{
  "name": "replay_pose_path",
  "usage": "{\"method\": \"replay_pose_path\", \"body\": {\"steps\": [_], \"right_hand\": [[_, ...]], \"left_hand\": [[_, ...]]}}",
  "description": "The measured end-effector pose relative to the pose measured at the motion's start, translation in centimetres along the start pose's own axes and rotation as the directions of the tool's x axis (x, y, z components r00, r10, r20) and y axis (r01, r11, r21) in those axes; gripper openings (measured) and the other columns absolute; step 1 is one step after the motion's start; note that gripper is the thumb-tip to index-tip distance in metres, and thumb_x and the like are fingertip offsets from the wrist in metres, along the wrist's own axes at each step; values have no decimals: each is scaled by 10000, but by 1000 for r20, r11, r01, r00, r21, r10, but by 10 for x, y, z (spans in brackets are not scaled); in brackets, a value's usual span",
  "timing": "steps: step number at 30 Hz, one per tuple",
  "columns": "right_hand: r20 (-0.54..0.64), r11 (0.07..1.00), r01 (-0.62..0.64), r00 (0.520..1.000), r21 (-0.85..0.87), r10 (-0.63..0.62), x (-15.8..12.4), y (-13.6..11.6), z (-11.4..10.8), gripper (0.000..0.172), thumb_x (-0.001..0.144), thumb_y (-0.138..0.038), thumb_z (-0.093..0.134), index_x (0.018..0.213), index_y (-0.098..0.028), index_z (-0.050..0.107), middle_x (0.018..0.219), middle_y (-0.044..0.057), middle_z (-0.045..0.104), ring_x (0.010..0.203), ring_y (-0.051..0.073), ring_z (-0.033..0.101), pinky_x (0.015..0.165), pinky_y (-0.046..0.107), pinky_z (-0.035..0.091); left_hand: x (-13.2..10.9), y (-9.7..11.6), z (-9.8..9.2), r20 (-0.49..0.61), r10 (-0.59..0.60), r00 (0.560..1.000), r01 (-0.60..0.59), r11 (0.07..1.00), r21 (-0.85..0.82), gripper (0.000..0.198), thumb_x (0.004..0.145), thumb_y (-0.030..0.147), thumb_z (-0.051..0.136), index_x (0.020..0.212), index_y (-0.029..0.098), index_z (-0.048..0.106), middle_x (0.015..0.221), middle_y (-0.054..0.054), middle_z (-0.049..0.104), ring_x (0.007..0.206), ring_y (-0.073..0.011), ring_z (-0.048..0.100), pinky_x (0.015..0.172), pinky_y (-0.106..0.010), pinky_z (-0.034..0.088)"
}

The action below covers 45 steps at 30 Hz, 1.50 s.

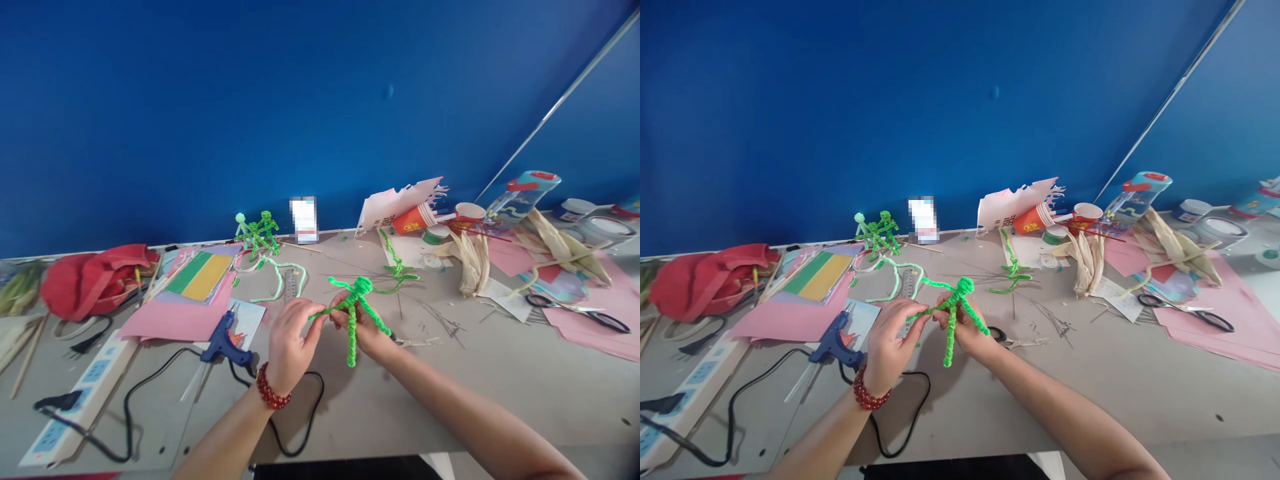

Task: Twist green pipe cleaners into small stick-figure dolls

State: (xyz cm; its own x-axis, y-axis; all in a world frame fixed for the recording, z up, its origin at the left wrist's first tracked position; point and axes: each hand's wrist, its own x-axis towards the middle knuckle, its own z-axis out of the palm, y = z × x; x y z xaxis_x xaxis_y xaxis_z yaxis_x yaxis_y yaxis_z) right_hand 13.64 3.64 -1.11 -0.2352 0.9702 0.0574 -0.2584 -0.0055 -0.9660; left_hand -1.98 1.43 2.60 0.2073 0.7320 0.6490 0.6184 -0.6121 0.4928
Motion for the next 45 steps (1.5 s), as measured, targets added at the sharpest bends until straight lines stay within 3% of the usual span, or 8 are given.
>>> {"method": "replay_pose_path", "body": {"steps": [14,19,23,26,29,34,40,45], "right_hand": [[5,978,57,998,-202,-57,0,1,-1,145,786,-359,672,782,-223,623,598,-30,500,578,148,484,570,274,402],[20,977,63,998,-203,-60,0,0,0,158,785,-364,672,760,-222,609,596,-31,492,570,142,474,568,274,396],[-32,995,7,999,-96,-11,2,-5,0,235,755,-410,700,794,-220,567,613,-35,508,575,140,486,580,280,411],[-52,1000,-19,998,-12,18,2,-9,-2,294,757,-458,693,854,-226,540,618,-41,522,593,144,505,618,295,434],[-32,1000,-30,999,3,30,1,-10,-4,312,775,-479,676,877,-224,530,614,-42,527,608,151,516,636,304,432],[5,993,-62,998,102,62,1,-5,-8,318,778,-449,694,919,-222,522,689,-28,559,633,151,544,632,298,430],[5,997,-68,998,37,68,0,-9,-7,370,725,-523,721,831,-207,559,669,-19,553,613,149,525,610,300,426],[43,998,-58,997,-27,59,-3,-18,-4,368,674,-494,775,793,-208,575,627,-29,557,595,148,523,611,307,440]], "left_hand": [[-1,3,1,82,-164,983,174,976,-133,139,856,99,520,942,184,589,867,-50,640,844,-175,624,751,-294,521],[-3,0,2,159,-285,945,318,912,-258,146,848,144,540,980,178,592,884,-51,657,845,-177,639,759,-305,534],[-3,-2,0,227,-342,912,407,827,-387,155,894,182,509,1025,171,592,933,-68,687,854,-176,673,735,-284,558],[-2,-5,0,189,-277,942,332,849,-412,238,924,137,425,1099,169,583,975,-84,689,809,-161,688,698,-273,571],[-1,-9,2,163,-118,980,158,951,-266,316,914,92,431,1182,198,563,1080,-97,669,940,-180,677,759,-287,574],[-2,-10,3,201,117,972,-107,992,-63,408,895,44,442,1259,214,517,1141,-116,634,1054,-193,630,871,-323,544],[-6,-14,2,117,142,983,-133,988,-79,276,881,58,502,1105,202,576,1013,-101,681,911,-180,666,793,-298,552],[-8,-17,2,35,254,966,-253,967,-32,252,843,30,540,1020,197,608,984,-106,699,861,-181,673,744,-301,549]]}}
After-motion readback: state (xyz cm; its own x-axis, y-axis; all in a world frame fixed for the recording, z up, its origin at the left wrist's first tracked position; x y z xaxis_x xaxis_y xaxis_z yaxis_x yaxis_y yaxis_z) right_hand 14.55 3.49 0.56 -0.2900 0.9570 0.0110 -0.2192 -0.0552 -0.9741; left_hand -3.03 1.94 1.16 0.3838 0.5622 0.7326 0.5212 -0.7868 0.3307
